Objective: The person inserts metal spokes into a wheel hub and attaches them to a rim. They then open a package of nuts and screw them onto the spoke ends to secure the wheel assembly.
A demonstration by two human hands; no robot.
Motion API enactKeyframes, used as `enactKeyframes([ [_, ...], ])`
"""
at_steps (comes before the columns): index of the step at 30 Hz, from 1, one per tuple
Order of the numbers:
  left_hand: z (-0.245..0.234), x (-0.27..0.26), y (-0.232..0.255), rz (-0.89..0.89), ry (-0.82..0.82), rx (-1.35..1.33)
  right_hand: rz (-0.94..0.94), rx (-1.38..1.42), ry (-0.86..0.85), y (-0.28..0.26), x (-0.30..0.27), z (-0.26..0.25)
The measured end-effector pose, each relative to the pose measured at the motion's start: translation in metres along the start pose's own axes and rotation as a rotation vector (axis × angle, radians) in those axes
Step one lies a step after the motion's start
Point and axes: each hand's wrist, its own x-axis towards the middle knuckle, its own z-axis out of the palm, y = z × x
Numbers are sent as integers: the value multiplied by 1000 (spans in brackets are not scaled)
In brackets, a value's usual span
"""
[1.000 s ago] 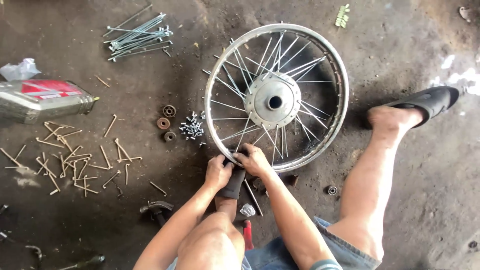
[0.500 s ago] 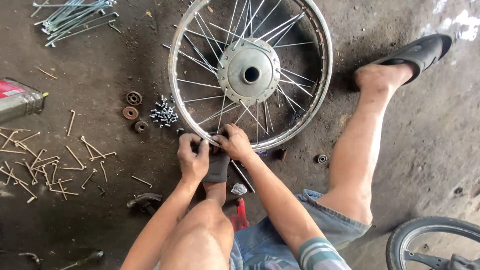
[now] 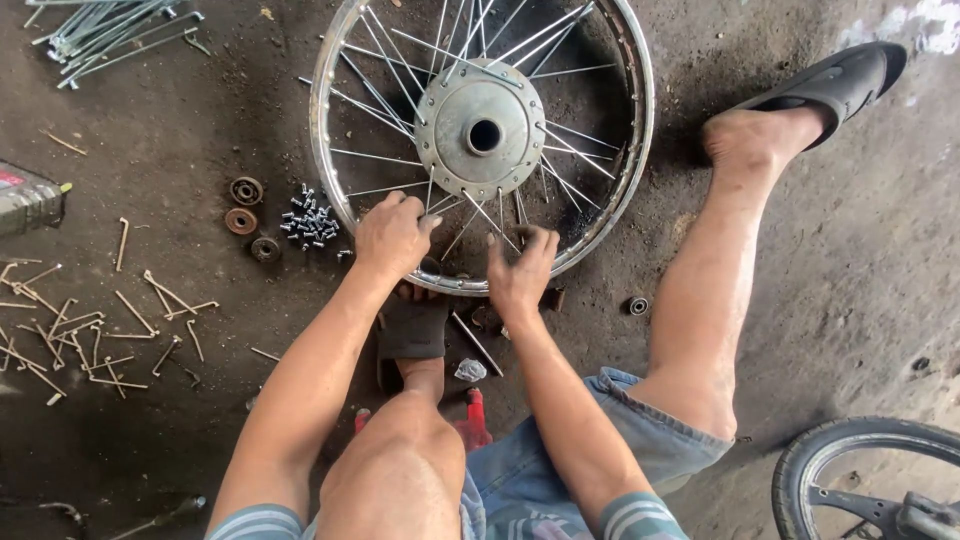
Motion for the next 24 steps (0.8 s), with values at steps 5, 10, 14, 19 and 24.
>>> enactKeyframes([
  [5, -5, 1, -2, 40, 23, -12, 0, -50, -247, 0, 24, -7],
  [10, 4, -14, 9, 36, 166, -32, 98, 159, -449, -1, 29, -20],
  [14, 35, -28, 43, 100, 255, -349, 278, 443, -651, 5, 35, -36],
  [19, 71, -3, 54, -70, 67, -909, 275, 483, -717, -3, 38, -54],
  [24, 79, -9, 56, -141, 77, -1111, 38, -7, -579, 30, 61, -65],
])
